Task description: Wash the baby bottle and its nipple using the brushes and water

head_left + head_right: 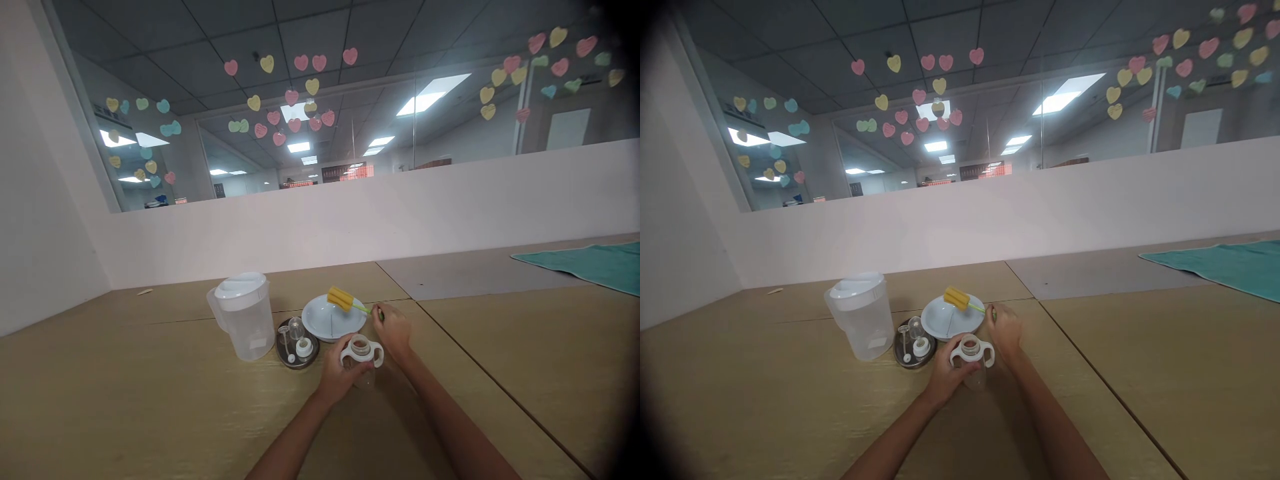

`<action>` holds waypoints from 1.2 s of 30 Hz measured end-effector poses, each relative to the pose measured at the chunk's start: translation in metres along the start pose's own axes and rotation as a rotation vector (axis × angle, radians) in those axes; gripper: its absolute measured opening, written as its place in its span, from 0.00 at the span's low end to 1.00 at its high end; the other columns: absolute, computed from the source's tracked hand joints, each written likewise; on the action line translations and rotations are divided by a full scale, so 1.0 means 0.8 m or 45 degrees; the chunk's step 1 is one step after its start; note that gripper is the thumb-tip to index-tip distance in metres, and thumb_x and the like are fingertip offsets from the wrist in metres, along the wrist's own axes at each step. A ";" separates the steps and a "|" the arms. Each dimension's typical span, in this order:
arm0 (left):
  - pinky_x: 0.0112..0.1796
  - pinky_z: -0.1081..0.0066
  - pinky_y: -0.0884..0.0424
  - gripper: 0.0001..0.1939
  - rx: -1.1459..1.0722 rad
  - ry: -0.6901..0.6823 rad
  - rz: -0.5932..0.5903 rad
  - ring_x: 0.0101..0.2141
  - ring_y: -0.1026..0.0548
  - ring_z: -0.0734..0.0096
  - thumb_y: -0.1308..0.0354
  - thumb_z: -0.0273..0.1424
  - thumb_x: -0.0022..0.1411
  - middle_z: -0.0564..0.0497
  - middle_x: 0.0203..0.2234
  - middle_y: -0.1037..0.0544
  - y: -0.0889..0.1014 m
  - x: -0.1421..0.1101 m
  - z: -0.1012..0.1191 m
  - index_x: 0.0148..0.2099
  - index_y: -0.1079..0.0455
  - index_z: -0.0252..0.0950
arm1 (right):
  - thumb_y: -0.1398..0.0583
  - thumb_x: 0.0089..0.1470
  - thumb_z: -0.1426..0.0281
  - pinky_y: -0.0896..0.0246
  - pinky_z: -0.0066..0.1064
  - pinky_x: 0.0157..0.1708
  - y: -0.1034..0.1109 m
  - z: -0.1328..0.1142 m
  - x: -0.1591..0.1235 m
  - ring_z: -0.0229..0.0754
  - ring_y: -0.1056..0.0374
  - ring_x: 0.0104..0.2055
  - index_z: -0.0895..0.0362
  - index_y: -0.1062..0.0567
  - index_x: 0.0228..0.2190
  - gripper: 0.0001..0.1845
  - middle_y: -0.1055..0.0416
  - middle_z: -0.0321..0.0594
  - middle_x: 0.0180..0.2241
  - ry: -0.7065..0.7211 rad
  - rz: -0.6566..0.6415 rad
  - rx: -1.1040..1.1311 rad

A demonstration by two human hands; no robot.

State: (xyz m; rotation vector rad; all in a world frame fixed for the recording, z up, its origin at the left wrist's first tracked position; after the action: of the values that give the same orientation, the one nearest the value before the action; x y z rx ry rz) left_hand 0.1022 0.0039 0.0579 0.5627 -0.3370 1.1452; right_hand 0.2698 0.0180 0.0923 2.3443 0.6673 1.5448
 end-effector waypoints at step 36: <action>0.44 0.62 0.36 0.22 1.299 -0.489 0.696 0.43 0.31 0.60 0.41 0.36 0.55 0.43 0.43 0.28 0.134 -0.003 0.056 0.51 0.35 0.37 | 0.44 0.54 0.68 0.58 0.28 0.23 0.069 -0.084 -0.029 0.30 0.48 0.19 0.57 0.34 0.11 0.22 0.41 0.32 0.13 0.672 0.456 -0.060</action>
State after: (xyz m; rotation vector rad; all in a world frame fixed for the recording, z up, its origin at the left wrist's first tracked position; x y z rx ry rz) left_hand 0.0036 0.0086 0.1195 1.6739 -0.2145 1.7205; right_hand 0.2139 -0.0440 0.1259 2.1055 0.3063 2.3472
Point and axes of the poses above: each hand's wrist, its own x-axis towards the middle knuckle, its own y-axis out of the back of the hand, z = x × y, the point moved 10 cm from there along x, towards the middle knuckle
